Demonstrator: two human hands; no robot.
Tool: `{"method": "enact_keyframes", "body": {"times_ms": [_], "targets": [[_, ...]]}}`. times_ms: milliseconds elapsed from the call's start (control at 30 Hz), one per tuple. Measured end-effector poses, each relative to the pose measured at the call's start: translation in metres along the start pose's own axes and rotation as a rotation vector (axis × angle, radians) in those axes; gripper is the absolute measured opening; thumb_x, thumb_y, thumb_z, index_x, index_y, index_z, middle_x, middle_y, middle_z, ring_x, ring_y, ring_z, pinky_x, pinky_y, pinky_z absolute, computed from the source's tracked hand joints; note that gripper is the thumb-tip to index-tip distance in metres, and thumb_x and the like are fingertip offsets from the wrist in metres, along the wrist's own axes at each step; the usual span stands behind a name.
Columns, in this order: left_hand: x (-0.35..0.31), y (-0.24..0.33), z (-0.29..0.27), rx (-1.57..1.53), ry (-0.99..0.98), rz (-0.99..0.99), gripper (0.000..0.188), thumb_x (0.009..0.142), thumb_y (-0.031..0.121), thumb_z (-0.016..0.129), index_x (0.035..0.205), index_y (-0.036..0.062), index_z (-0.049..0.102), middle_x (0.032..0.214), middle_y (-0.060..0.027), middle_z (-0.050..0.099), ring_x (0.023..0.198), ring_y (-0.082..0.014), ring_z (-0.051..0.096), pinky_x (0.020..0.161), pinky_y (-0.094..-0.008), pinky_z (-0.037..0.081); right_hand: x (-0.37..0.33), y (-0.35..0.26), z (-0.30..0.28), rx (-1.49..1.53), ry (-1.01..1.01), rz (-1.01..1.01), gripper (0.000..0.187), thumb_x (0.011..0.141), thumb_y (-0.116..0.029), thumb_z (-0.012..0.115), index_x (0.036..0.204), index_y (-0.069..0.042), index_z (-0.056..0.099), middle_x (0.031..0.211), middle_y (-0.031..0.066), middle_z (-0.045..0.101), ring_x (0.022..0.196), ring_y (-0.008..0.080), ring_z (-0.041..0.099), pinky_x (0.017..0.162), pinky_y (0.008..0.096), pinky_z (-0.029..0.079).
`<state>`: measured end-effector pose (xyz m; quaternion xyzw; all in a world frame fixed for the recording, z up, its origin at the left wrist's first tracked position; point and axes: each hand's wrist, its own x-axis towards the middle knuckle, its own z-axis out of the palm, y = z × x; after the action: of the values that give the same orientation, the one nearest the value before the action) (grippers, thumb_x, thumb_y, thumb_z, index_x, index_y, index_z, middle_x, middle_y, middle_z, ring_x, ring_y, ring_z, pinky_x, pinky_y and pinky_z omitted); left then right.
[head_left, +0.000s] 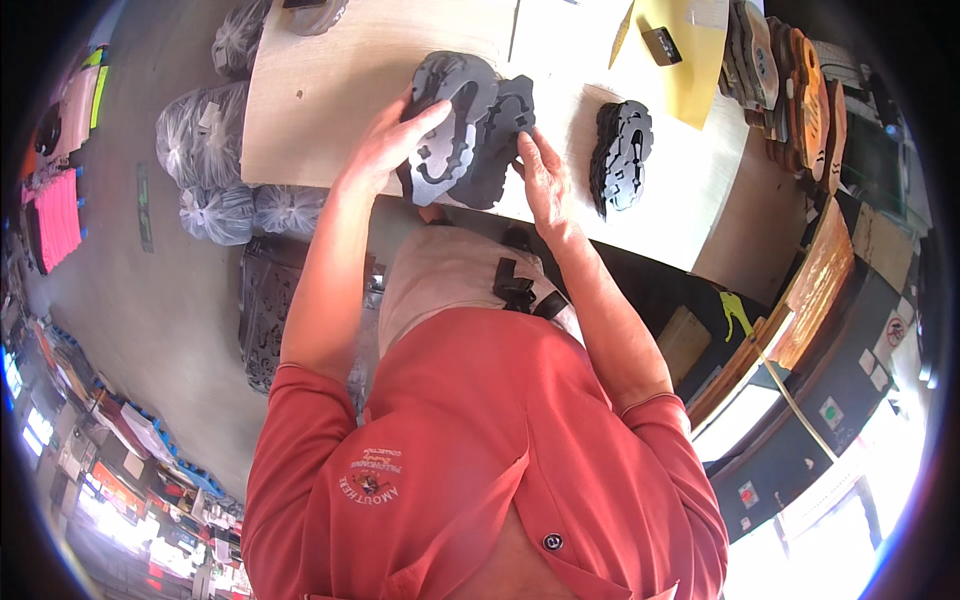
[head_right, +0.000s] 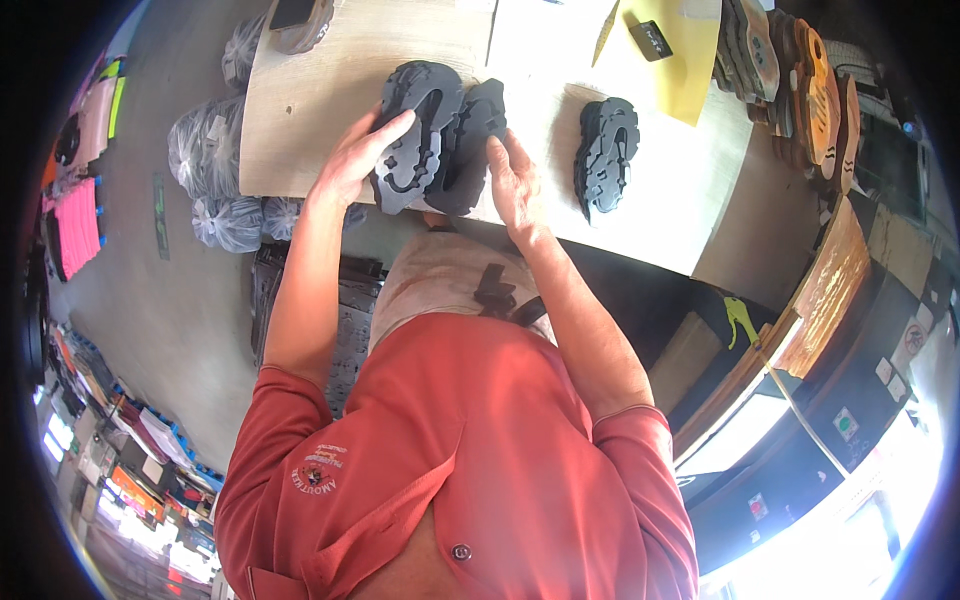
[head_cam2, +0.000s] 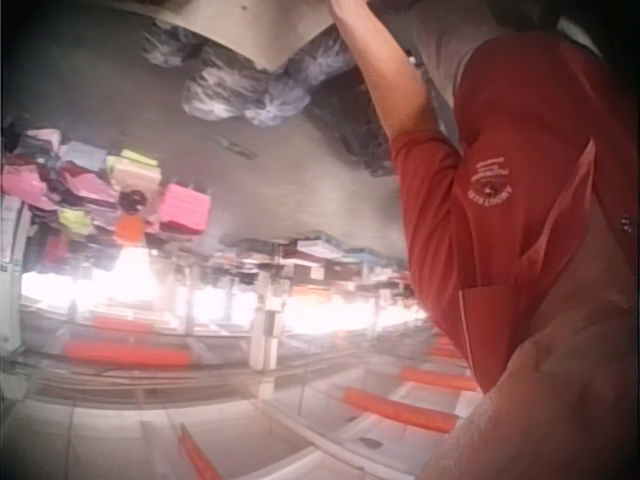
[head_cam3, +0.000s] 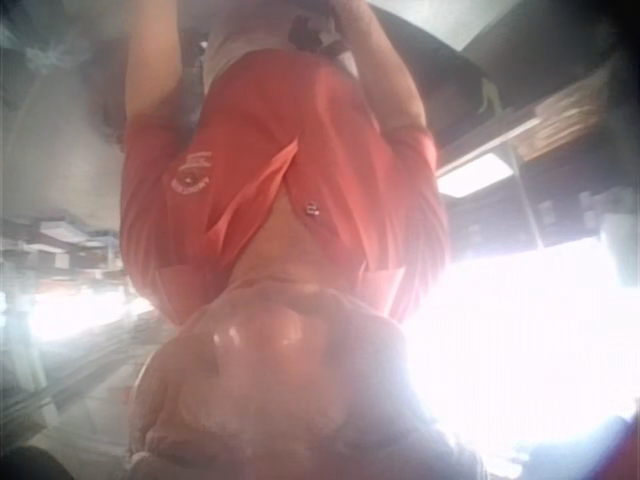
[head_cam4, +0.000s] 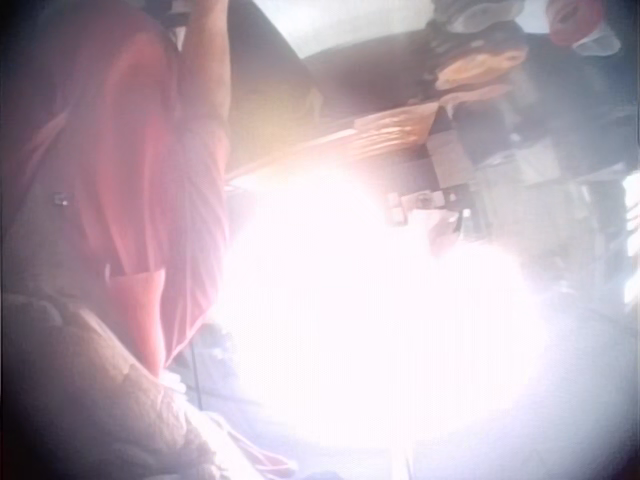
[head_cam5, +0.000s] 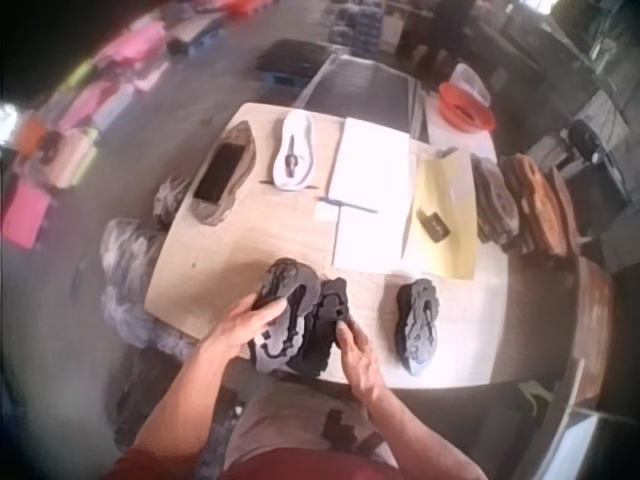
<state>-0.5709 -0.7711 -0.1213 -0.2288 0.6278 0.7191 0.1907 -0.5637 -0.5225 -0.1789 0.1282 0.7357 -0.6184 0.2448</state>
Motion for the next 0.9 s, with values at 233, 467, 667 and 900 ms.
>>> {"method": "enact_keyframes", "body": {"times_ms": [233,467,667,900], "targets": [[0.003,-0.025,-0.008,-0.112,0.167,-0.015,0.076,0.099,0.044,0.078,0.153,-0.0034,0.053,0.144,-0.0146,0.064,0.13,-0.0225,0.061,0.112,-0.0348,0.047,0.001,-0.009,0.01,-0.096,0.038,0.006,0.068,0.109,-0.048,0.059,0.156,0.001,0.051,0.13,0.0162,0.071,0.115,0.0235,0.066,0.104,0.0358,0.051],[0.001,0.0,-0.032,-0.072,-0.111,-0.031,0.067,0.103,0.04,0.073,0.151,-0.0031,0.054,0.143,-0.0115,0.064,0.133,-0.0179,0.057,0.114,-0.0333,0.044,0.004,-0.017,0.0,-0.28,0.001,0.024,0.076,0.108,-0.052,0.059,0.157,0.005,0.048,0.132,0.0181,0.069,0.11,0.0219,0.067,0.101,0.0331,0.053],[-0.016,-0.005,-0.007,-0.142,-0.002,0.022,0.07,0.105,0.036,0.07,0.158,-0.0035,0.047,0.151,-0.0131,0.059,0.139,-0.0206,0.054,0.12,-0.0344,0.04,-0.005,-0.017,0.009,-0.216,0.076,-0.005,0.087,0.107,-0.056,0.058,0.16,0.01,0.039,0.154,0.0275,0.056,0.141,0.0319,0.055,0.119,0.0385,0.041],[-0.017,-0.008,-0.001,-0.198,-0.035,0.041,0.072,0.105,0.038,0.071,0.158,-0.0047,0.046,0.151,-0.0146,0.058,0.138,-0.0206,0.055,0.118,-0.0353,0.043,-0.002,-0.034,0.008,-0.304,-0.002,0.032,0.078,0.109,-0.052,0.054,0.159,0.007,0.043,0.158,0.0291,0.052,0.15,0.037,0.047,0.123,0.0401,0.036]]}}
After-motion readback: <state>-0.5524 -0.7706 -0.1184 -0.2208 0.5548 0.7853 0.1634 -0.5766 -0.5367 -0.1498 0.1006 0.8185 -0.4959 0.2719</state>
